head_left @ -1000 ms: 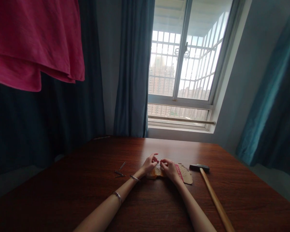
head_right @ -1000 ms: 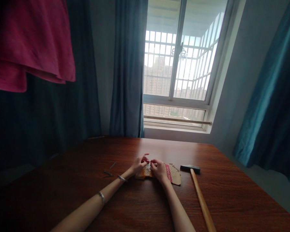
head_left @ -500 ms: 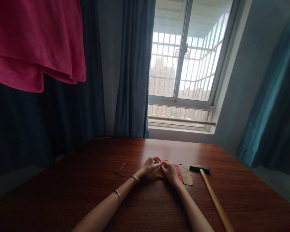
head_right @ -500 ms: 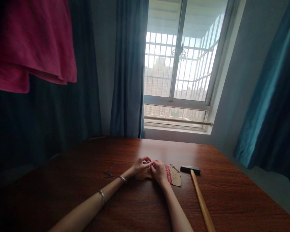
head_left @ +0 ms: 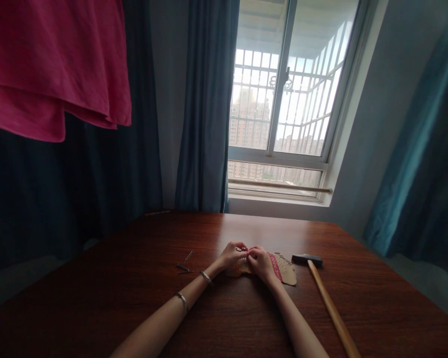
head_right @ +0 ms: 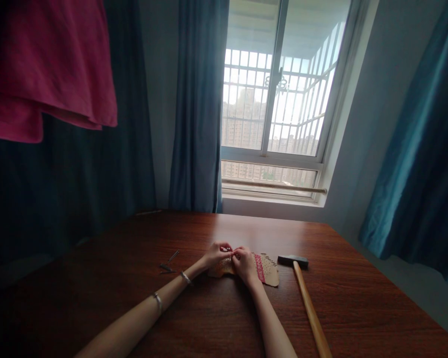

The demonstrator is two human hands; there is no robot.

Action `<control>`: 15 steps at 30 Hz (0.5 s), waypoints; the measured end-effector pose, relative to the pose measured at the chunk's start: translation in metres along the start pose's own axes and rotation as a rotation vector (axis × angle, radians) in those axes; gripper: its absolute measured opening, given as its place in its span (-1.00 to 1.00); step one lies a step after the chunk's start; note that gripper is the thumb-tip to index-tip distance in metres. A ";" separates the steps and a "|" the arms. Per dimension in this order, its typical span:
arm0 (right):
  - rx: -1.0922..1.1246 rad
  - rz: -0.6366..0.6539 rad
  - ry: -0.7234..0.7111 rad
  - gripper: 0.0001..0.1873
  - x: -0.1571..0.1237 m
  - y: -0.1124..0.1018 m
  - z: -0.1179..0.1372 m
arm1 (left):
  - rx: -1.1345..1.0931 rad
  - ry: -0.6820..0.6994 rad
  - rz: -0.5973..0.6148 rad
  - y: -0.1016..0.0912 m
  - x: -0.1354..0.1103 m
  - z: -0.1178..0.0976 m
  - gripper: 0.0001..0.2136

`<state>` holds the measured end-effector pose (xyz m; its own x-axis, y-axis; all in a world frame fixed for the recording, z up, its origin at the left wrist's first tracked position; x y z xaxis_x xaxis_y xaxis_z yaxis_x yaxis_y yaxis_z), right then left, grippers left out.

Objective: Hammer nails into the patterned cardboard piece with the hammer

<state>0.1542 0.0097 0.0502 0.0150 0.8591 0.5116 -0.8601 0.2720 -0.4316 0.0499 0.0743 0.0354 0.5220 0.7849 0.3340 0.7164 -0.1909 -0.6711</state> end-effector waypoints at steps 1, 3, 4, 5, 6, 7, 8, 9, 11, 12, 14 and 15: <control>0.000 0.001 0.002 -0.80 0.000 0.000 -0.001 | -0.010 -0.004 0.003 0.000 -0.001 -0.001 -0.76; 0.000 0.003 0.007 -0.80 0.001 0.000 -0.002 | -0.015 -0.009 0.003 -0.001 -0.002 -0.002 -0.78; -0.001 0.004 0.009 -0.80 0.001 0.001 -0.002 | -0.012 -0.012 0.001 -0.002 -0.003 -0.003 -0.79; -0.002 0.006 0.011 -0.80 0.001 0.001 -0.002 | -0.008 -0.014 -0.003 -0.002 -0.003 -0.003 -0.80; -0.002 0.008 0.012 -0.80 0.001 0.001 -0.002 | -0.004 -0.016 -0.007 -0.002 -0.004 -0.002 -0.81; -0.002 0.012 0.013 -0.80 0.000 0.001 -0.001 | -0.003 -0.017 -0.010 -0.002 -0.004 -0.001 -0.81; -0.003 0.018 0.014 -0.80 0.000 0.001 0.000 | -0.003 -0.018 -0.014 -0.001 -0.004 0.000 -0.81; -0.005 0.025 0.017 -0.80 -0.001 0.000 0.001 | -0.004 -0.020 -0.018 -0.001 -0.004 0.001 -0.81; -0.010 0.039 0.021 -0.79 -0.001 -0.007 0.006 | -0.005 -0.025 -0.025 0.001 -0.003 0.003 -0.81; -0.017 0.043 0.021 -0.78 -0.002 -0.013 0.009 | -0.002 -0.026 -0.025 0.001 -0.003 0.004 -0.81; -0.061 0.036 0.029 -0.75 -0.004 -0.032 0.016 | 0.008 -0.025 -0.019 0.002 -0.003 0.004 -0.81; -0.114 0.024 0.043 -0.74 -0.006 -0.044 0.018 | 0.015 -0.024 -0.016 0.002 -0.003 0.003 -0.81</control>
<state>0.1831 -0.0156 0.0795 0.0193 0.8828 0.4693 -0.7967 0.2971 -0.5263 0.0478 0.0735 0.0311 0.4992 0.8017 0.3288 0.7177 -0.1698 -0.6754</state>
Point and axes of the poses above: each hand's wrist, its own x-axis towards the middle knuckle, its own y-axis out of the palm, z = x × y, the point moved 8 cm from there along x, towards the middle knuckle, and after that the axes turned 15 degrees about x, right-handed, at the moved point
